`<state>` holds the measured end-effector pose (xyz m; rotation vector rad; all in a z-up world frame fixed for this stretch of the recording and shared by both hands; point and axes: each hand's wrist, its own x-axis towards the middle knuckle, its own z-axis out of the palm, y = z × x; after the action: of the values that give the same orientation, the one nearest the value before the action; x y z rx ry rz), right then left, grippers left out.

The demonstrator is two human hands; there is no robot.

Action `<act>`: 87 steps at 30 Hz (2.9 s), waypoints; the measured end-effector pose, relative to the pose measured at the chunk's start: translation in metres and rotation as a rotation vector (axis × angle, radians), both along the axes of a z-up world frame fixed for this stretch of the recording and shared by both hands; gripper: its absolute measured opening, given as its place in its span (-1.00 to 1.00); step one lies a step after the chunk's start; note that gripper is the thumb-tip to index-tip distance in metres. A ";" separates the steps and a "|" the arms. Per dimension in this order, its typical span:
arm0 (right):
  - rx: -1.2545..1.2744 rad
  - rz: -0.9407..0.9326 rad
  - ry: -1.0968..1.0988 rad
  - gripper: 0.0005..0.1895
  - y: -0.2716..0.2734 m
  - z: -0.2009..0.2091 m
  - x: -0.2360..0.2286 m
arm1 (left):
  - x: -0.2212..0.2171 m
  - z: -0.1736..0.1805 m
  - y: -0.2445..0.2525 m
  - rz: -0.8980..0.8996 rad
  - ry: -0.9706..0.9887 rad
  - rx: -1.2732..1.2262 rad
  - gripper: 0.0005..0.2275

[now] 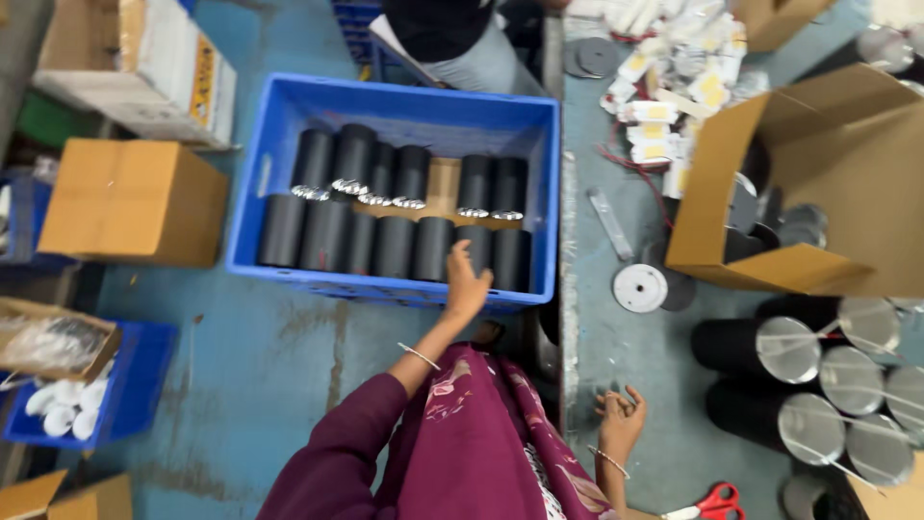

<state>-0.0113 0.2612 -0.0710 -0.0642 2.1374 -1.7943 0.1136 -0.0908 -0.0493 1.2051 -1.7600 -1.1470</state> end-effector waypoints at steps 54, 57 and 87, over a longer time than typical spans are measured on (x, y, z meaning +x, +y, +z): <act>1.137 -0.519 0.477 -0.90 -0.149 -0.020 0.017 | -0.218 -0.079 -0.272 -0.815 -0.563 0.234 -0.71; 1.104 -0.512 0.463 -0.92 -0.149 -0.009 0.015 | -0.195 -0.051 -0.248 -0.743 -0.675 0.005 -0.81; -0.023 -0.362 -0.291 -0.80 0.078 -0.010 0.086 | -0.177 0.169 0.118 -1.551 -0.049 -0.375 -0.92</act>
<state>0.0748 0.3392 -0.0814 0.5779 2.0101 -1.8784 -0.0629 0.0273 0.1193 -0.6204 -2.7664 -1.3497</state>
